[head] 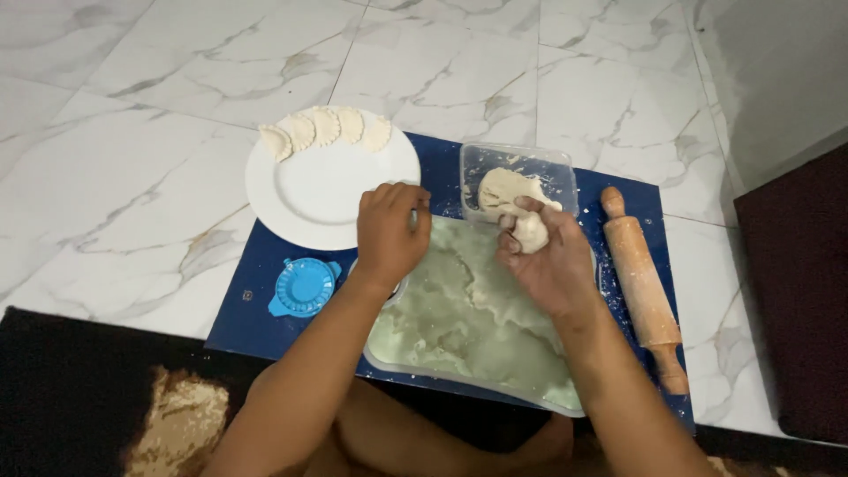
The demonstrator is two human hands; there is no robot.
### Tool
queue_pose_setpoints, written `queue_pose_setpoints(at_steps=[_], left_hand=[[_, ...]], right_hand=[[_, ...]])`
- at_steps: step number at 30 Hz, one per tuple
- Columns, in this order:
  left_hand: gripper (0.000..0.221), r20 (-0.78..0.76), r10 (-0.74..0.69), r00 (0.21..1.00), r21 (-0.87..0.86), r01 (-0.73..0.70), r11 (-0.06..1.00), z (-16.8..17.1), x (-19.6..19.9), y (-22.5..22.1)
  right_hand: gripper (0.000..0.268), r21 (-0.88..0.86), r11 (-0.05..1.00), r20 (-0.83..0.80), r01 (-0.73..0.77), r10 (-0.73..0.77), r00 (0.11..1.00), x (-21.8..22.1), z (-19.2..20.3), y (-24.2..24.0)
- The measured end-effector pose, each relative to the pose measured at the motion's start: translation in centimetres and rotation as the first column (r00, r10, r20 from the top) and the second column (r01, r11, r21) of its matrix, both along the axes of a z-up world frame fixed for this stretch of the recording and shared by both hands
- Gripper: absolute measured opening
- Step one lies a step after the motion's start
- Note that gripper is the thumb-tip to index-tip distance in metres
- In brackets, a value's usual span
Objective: Preparing dumplings by rolling out dough and using a plastic mold to shape them
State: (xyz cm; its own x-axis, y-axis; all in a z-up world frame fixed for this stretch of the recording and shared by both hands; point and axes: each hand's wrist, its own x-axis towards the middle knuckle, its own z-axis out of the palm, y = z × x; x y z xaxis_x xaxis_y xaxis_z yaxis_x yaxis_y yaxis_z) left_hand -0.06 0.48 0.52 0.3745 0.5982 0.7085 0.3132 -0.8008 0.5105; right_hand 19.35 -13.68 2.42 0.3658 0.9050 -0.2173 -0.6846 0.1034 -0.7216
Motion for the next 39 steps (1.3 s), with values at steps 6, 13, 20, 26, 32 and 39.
queue_pose_setpoints(at_steps=[6, 13, 20, 26, 32, 39], left_hand=[[0.011, -0.017, -0.010, 1.000, 0.014, 0.011, 1.000, -0.2, 0.1, 0.1], [0.015, -0.045, -0.035, 0.998, 0.058, 0.037, 0.998, -0.4, 0.2, 0.3], [0.017, 0.033, -0.076, 0.997, -0.009, 0.076, 0.997, 2.1, 1.1, -1.3], [0.014, 0.077, -0.267, 0.961, 0.056, 0.263, 0.963, 6.2, 4.5, -2.6], [0.015, 0.143, -0.268, 0.953, 0.070, 0.260, 0.963, 5.0, 5.7, -1.6], [0.010, 0.086, -0.220, 0.972, 0.226, 0.196, 0.954, 3.8, 5.2, -0.6]], right_hand=[[0.013, -0.069, 0.998, 0.138, 0.003, 0.006, 0.990, 0.2, -1.4, -0.1], [0.012, 0.023, 1.000, 0.160, 0.011, -0.014, 0.987, 2.2, -4.0, -1.1], [0.055, 0.011, 0.981, 0.060, 0.194, -0.194, 0.979, 0.7, 1.1, -1.7], [0.047, -0.079, 0.977, 0.026, 0.196, -0.195, 0.981, 0.7, 1.5, -0.7], [0.032, 0.135, 0.988, 0.019, 0.074, -0.077, 0.997, 2.6, -2.6, -1.0], [0.023, 0.086, 0.992, 0.062, 0.095, -0.101, 0.993, 3.2, -3.7, -0.9]])
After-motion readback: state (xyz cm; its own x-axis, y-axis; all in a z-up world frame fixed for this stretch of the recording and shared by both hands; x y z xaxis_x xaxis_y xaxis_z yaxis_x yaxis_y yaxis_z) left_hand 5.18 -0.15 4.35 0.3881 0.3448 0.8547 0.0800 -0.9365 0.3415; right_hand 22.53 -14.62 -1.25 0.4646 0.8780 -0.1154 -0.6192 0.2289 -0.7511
